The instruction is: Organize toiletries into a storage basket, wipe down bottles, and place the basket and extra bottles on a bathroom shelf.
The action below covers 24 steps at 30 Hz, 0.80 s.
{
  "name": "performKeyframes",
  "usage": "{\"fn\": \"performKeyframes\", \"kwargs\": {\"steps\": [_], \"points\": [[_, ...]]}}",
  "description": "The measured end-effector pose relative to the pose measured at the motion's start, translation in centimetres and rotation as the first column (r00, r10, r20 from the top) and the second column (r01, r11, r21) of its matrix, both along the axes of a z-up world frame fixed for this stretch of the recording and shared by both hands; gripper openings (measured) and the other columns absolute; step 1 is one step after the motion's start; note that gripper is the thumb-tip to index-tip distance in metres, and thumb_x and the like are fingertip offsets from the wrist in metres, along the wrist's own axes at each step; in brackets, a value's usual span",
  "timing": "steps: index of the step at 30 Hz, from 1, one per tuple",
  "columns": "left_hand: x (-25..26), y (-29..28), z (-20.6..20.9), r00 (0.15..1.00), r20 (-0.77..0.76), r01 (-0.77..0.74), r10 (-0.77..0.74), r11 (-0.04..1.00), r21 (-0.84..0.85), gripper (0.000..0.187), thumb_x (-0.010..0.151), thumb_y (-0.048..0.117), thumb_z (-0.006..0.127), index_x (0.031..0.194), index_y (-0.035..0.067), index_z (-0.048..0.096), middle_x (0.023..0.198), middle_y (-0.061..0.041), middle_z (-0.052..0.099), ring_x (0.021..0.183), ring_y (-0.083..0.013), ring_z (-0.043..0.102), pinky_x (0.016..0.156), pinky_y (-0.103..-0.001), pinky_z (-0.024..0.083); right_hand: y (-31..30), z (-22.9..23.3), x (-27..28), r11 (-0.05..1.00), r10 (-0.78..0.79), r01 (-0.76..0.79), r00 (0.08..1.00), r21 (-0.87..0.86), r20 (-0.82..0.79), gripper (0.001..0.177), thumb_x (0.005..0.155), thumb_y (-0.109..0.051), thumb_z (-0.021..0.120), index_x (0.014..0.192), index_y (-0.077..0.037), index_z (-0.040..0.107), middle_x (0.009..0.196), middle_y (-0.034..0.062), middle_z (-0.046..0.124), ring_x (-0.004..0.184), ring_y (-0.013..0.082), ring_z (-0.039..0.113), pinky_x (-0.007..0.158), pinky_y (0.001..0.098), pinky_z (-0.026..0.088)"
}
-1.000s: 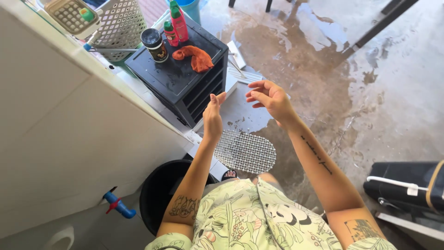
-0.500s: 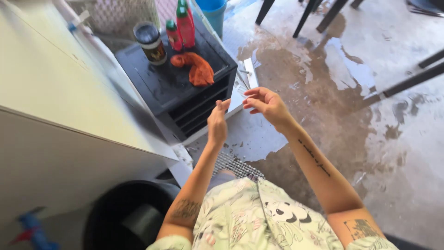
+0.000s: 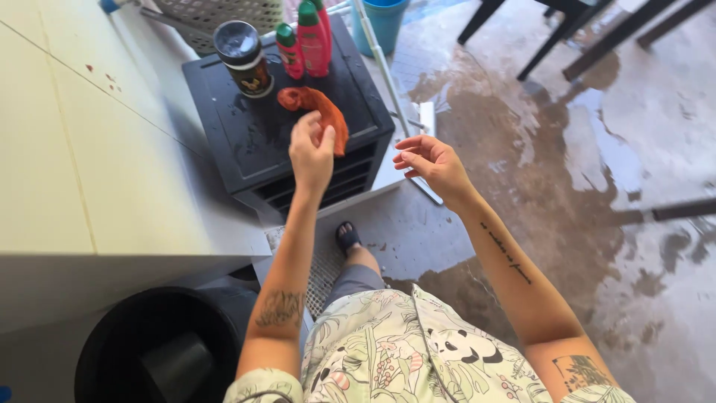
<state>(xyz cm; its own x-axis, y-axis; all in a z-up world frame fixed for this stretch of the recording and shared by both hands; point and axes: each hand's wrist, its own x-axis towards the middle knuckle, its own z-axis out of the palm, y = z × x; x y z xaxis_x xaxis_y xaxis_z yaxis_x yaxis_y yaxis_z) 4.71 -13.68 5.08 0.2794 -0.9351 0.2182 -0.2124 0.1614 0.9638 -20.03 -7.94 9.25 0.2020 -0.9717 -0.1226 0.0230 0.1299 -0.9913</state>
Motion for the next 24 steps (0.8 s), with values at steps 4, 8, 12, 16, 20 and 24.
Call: {"fn": "performKeyframes", "kwargs": {"steps": [4, 8, 12, 16, 20, 24], "points": [[3.4, -10.0, -0.6, 0.953, 0.295, -0.04, 0.071, 0.993, -0.11, 0.042, 0.09, 0.009, 0.076, 0.13, 0.002, 0.062, 0.127, -0.019, 0.066, 0.118, -0.0302, 0.066, 0.104, -0.036, 0.053, -7.4, -1.8, 1.8, 0.999, 0.054, -0.054, 0.998, 0.0, 0.012, 0.022, 0.101, -0.016, 0.062, 0.12, -0.006, 0.066, 0.105, 0.0056, 0.072, 0.099, 0.014, 0.07, 0.084, 0.0292, 0.057], [5.2, -19.4, 0.2, 0.756, 0.652, 0.036, 0.064, 0.99, -0.138, 0.059, 0.077, 0.0, 0.076, 0.133, 0.002, 0.056, 0.145, -0.02, 0.052, 0.136, -0.0379, 0.049, 0.113, -0.041, 0.043, -14.8, -2.0, 3.4, 0.995, 0.094, -0.093, 0.996, 0.042, -0.009, 0.021, 0.1, -0.016, 0.063, 0.119, -0.007, 0.067, 0.104, 0.0044, 0.073, 0.098, 0.0133, 0.07, 0.082, 0.029, 0.056], [6.9, -27.3, -2.4, 0.425, 0.901, 0.17, 0.084, 0.971, -0.171, 0.063, 0.068, -0.006, 0.071, 0.129, 0.004, 0.06, 0.143, -0.02, 0.052, 0.134, -0.0367, 0.048, 0.104, -0.041, 0.045, -20.5, -2.5, 4.2, 0.992, 0.097, -0.095, 0.995, 0.084, -0.023, 0.02, 0.1, -0.017, 0.062, 0.117, -0.008, 0.067, 0.105, 0.0038, 0.073, 0.098, 0.0125, 0.07, 0.084, 0.0285, 0.056], [7.7, -29.2, -4.5, 0.314, 0.949, 0.165, -0.026, 0.986, -0.027, 0.034, 0.087, 0.001, 0.073, 0.119, 0.008, 0.062, 0.132, -0.012, 0.06, 0.131, -0.0294, 0.054, 0.107, -0.043, 0.047, -24.0, -3.6, 4.2, 0.986, 0.11, -0.106, 0.994, 0.131, -0.019, 0.02, 0.1, -0.018, 0.062, 0.117, -0.008, 0.067, 0.105, 0.0039, 0.073, 0.099, 0.0125, 0.07, 0.084, 0.0284, 0.056], [7.8, -25.9, 1.8, 0.326, 0.906, 0.081, -0.271, 0.962, 0.259, 0.031, 0.081, 0.017, 0.082, 0.107, 0.008, 0.067, 0.11, -0.009, 0.066, 0.111, -0.0294, 0.062, 0.093, -0.044, 0.051, -26.8, -4.4, 4.2, 0.979, 0.176, -0.173, 0.984, 0.106, -0.022, 0.022, 0.099, -0.018, 0.065, 0.118, -0.008, 0.067, 0.107, 0.0033, 0.073, 0.101, 0.0125, 0.069, 0.087, 0.0291, 0.055], [7.2, -21.2, 11.0, 0.719, 0.53, 0.162, -0.45, 0.849, 0.503, 0.046, 0.071, 0.032, 0.092, 0.096, 0.001, 0.07, 0.09, -0.013, 0.071, 0.088, -0.0263, 0.069, 0.078, -0.041, 0.055, -27.5, -0.9, 6.4, 0.919, 0.348, -0.363, 0.93, -0.154, -0.119, 0.039, 0.091, -0.015, 0.075, 0.127, -0.005, 0.061, 0.117, 0.0037, 0.067, 0.111, 0.0133, 0.063, 0.093, 0.0299, 0.051]]}}
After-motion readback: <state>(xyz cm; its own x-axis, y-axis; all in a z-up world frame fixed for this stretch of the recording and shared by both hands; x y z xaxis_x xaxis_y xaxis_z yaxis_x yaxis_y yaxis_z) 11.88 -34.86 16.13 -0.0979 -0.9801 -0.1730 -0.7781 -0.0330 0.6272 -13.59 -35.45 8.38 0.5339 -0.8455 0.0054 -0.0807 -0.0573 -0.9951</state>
